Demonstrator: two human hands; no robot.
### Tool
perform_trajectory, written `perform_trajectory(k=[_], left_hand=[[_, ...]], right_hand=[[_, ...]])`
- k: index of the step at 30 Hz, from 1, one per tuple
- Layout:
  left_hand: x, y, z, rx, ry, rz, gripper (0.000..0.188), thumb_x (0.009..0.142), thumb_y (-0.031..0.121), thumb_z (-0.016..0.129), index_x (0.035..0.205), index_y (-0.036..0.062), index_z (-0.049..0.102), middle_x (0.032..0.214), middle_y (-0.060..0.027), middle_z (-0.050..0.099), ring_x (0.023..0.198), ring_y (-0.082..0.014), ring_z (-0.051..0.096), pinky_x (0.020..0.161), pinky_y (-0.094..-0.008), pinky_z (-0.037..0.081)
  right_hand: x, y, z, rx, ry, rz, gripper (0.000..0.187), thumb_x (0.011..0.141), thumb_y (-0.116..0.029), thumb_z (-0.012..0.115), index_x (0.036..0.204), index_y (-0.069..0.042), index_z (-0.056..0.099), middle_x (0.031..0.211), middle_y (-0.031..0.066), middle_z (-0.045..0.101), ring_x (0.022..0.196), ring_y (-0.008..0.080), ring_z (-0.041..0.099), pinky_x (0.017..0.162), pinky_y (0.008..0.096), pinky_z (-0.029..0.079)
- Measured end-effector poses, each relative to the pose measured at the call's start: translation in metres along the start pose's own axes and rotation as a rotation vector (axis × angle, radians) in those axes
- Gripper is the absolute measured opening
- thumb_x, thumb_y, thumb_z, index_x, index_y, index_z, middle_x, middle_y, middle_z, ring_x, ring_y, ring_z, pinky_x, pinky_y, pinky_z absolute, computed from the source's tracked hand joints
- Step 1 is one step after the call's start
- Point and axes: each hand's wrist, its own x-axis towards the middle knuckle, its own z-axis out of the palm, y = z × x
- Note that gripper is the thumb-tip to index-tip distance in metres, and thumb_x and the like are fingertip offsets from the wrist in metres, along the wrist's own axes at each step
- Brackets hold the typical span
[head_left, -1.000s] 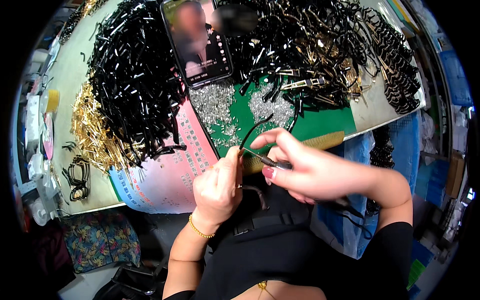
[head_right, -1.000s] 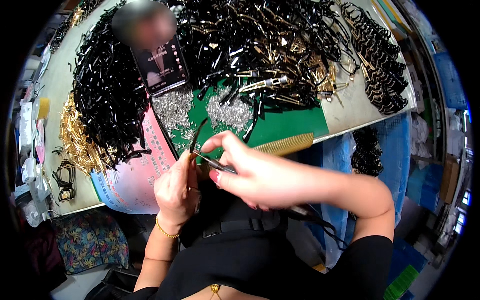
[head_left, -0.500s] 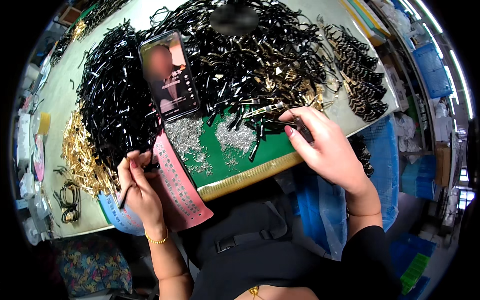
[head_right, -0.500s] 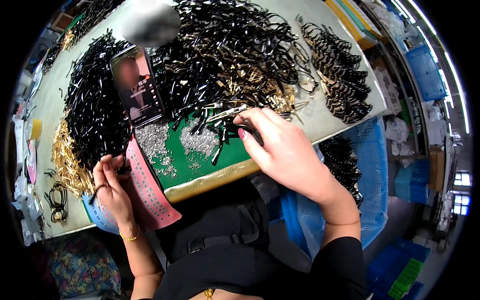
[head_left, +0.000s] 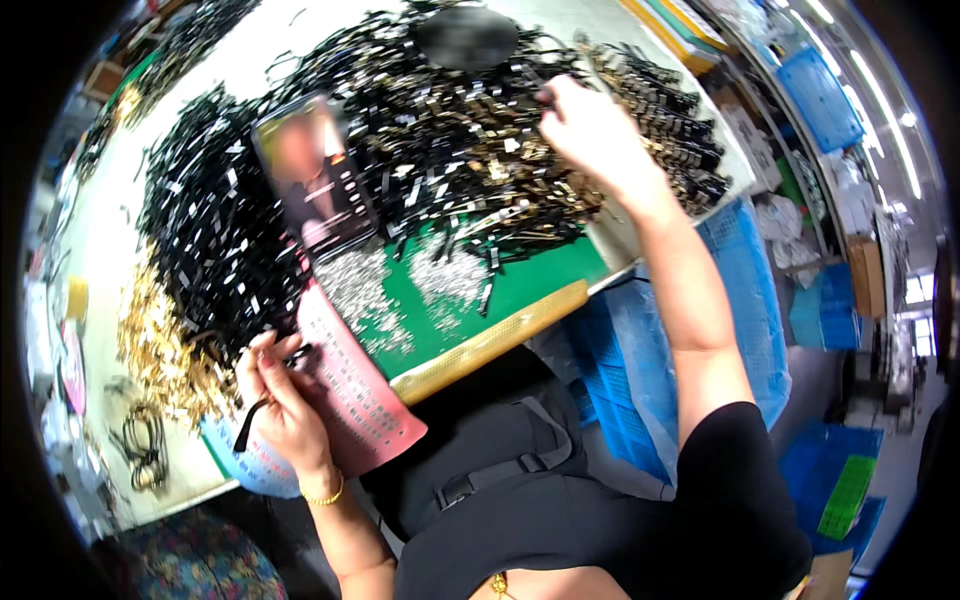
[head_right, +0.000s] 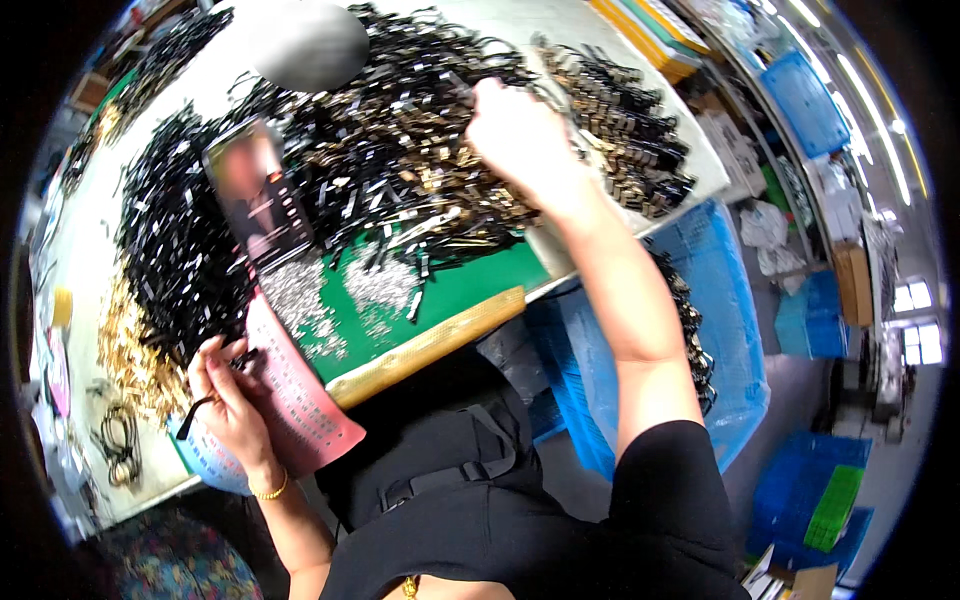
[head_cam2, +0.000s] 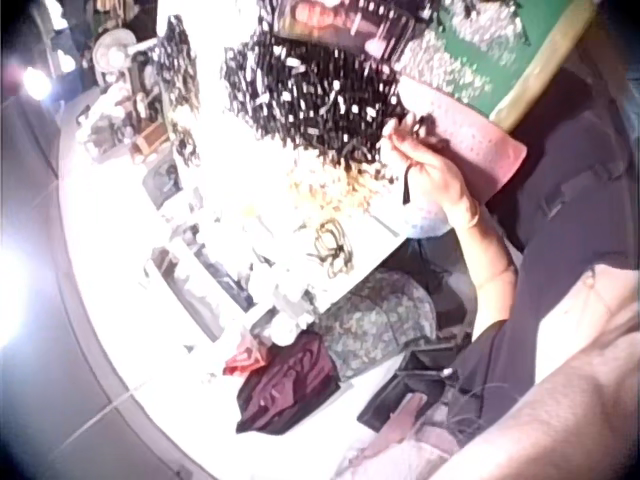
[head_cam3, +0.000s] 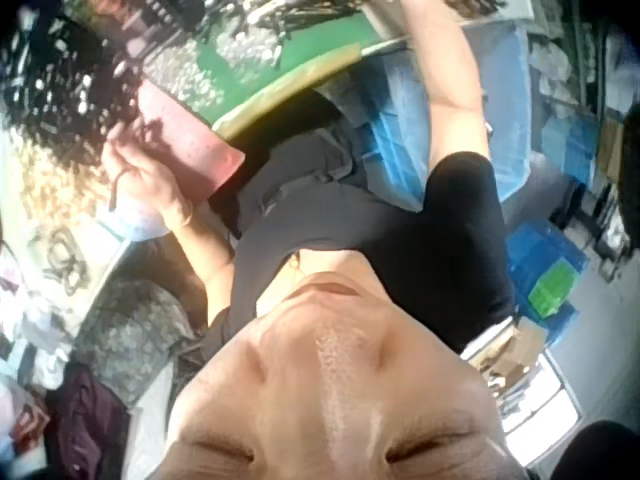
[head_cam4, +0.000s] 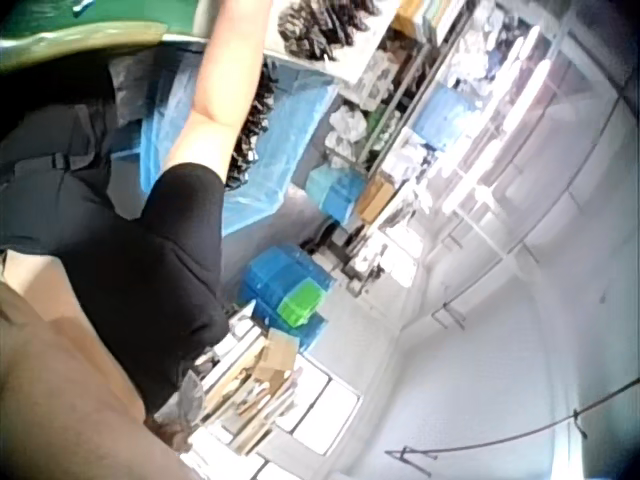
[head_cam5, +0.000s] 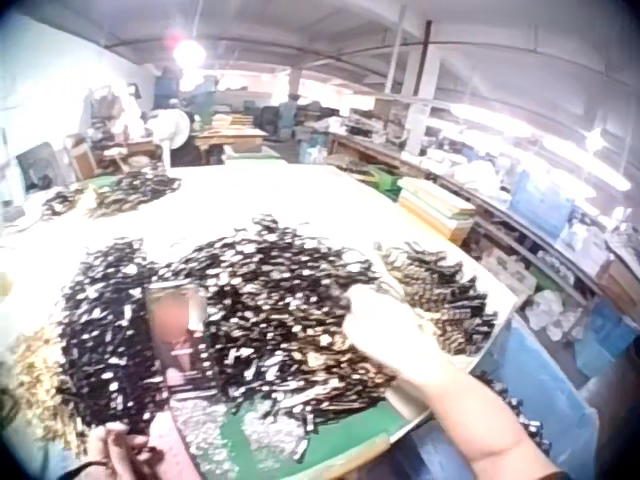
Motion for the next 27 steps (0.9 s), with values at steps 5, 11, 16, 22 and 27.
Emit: perform_trajectory(k=[5, 11, 16, 22, 27], left_hand=[[0.001, -0.001, -0.006, -0.044, 0.023, 0.022, 0.026, 0.113, 0.019, 0.043, 0.125, 0.0023, 0.059, 0.1, -0.0088, 0.074, 0.057, -0.0017, 0.047, 0.053, -0.0173, 0.04], [0.0, -0.003, -0.007, -0.034, 0.032, 0.021, 0.027, 0.113, 0.021, 0.042, 0.124, 0.0026, 0.059, 0.102, -0.0085, 0.074, 0.059, -0.0015, 0.046, 0.055, -0.0173, 0.042], [0.001, 0.0, -0.006, -0.066, 0.051, 0.021, 0.027, 0.113, 0.021, 0.043, 0.124, 0.0016, 0.059, 0.101, -0.0097, 0.074, 0.058, -0.0019, 0.048, 0.053, -0.0181, 0.043], [0.002, 0.003, -0.009, -0.216, 0.058, 0.008, 0.026, 0.112, 0.018, 0.043, 0.123, 0.0, 0.058, 0.101, -0.0111, 0.074, 0.06, -0.0015, 0.048, 0.058, -0.0169, 0.043], [-0.024, 0.034, -0.011, -0.284, 0.127, 0.091, 0.029, 0.113, 0.021, 0.04, 0.127, -0.0001, 0.056, 0.099, -0.0196, 0.072, 0.062, -0.0086, 0.057, 0.049, -0.0178, 0.045]], right_hand=[[-0.002, -0.014, -0.019, 0.241, -0.017, -0.023, 0.035, 0.091, -0.03, 0.062, 0.117, -0.007, 0.067, 0.08, 0.0102, 0.067, 0.069, 0.0191, 0.062, 0.07, 0.035, 0.051], [0.007, -0.018, -0.018, 0.276, 0.01, 0.056, 0.035, 0.09, -0.034, 0.07, 0.104, -0.003, 0.067, 0.079, 0.0108, 0.066, 0.071, 0.0181, 0.062, 0.07, 0.0341, 0.05], [0.01, -0.018, -0.047, 0.498, -0.002, 0.09, 0.024, 0.096, -0.028, 0.069, 0.102, -0.005, 0.066, 0.068, -0.0024, 0.058, 0.051, 0.0041, 0.05, 0.047, 0.0232, 0.038], [-0.005, -0.024, -0.059, 0.956, -0.096, 0.179, 0.023, 0.098, -0.024, 0.07, 0.111, -0.007, 0.063, 0.068, -0.0037, 0.056, 0.05, 0.0041, 0.051, 0.045, 0.0209, 0.041], [-0.084, -0.141, -0.055, 1.232, -0.471, 0.066, 0.016, 0.096, -0.014, 0.071, 0.107, -0.006, 0.063, 0.079, -0.001, 0.063, 0.055, 0.0013, 0.053, 0.046, 0.0179, 0.041]])
